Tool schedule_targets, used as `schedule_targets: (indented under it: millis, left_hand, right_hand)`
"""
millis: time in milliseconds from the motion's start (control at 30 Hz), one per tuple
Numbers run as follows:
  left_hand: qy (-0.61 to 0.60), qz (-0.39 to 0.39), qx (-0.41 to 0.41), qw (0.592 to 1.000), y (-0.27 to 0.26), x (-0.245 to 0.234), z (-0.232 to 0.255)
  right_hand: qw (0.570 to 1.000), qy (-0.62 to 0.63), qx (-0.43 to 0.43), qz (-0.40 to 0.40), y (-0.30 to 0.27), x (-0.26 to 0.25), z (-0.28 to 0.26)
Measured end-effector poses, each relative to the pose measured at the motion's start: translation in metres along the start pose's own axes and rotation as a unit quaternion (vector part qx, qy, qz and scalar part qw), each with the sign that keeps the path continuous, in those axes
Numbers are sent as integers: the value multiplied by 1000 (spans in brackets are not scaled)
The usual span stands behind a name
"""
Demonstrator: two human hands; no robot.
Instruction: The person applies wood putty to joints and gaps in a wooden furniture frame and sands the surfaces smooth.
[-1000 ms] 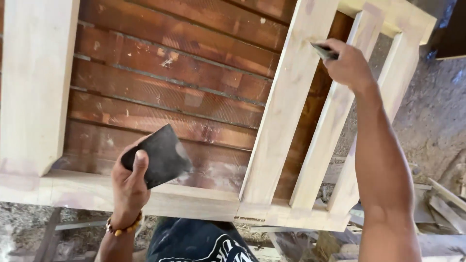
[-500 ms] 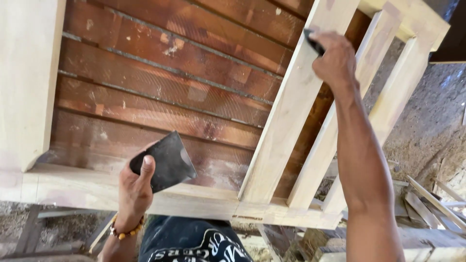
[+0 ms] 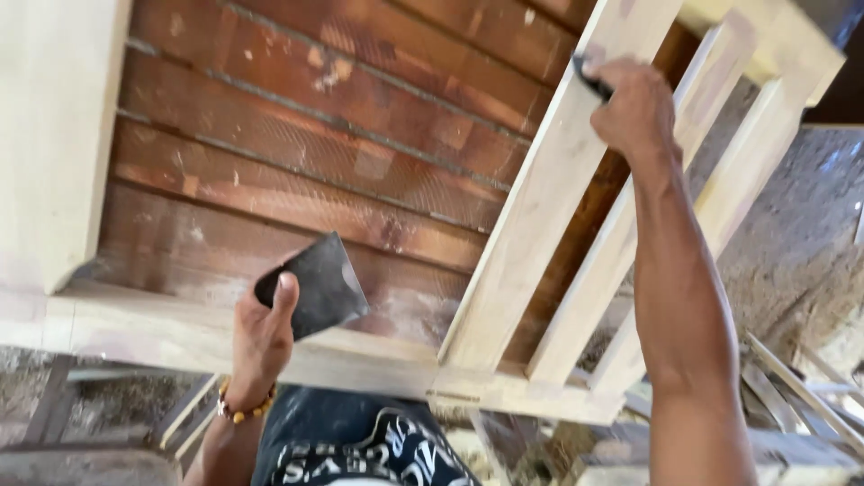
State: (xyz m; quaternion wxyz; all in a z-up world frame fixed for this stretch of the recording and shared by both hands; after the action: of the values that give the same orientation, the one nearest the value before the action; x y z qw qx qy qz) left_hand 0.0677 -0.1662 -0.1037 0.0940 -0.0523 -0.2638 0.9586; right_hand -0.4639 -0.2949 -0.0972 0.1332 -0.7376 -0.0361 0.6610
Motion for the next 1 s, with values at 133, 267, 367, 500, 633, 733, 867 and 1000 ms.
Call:
schedule_targets:
  millis: [133, 267, 367, 500, 633, 733, 867, 1000]
  left_hand:
    - [15, -7, -16, 1000, 4, 5, 15]
    - [6, 13, 31, 999, -3, -4, -17]
    - [-3, 22, -92, 996, 0, -7, -48]
    - [15, 25, -67, 997, 1, 16, -27]
    - [5, -18, -51, 999, 3, 33, -12]
    - [84, -12, -30, 996, 1, 25, -45]
    - [4, -6, -47, 999, -1, 37, -15]
    - [-3, -16, -31, 999, 0, 35, -44]
  right_hand:
    - [995, 13, 64, -81, 0, -34, -1]
    - [995, 27, 71, -62, 10, -22, 54]
    - [1000, 1, 1, -27, -13, -4, 41]
    - [999, -4, -40, -16, -28, 5, 26]
    - [999, 26, -8, -47, -24, -21, 40]
    - [999, 25, -18, -16, 6, -27, 41]
    - [998, 26, -45, -33, -17, -22, 21]
    - [996, 0, -55, -77, -16, -41, 18]
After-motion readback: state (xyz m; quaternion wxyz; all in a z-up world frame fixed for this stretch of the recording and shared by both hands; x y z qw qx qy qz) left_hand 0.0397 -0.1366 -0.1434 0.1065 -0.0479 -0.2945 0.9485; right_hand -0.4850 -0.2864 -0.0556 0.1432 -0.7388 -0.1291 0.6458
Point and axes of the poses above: each hand's wrist, its own y-axis towards the middle knuckle, its own x-axis out of the palm, z = x × y, the point moved 5 cm from there along y, towards the middle knuckle
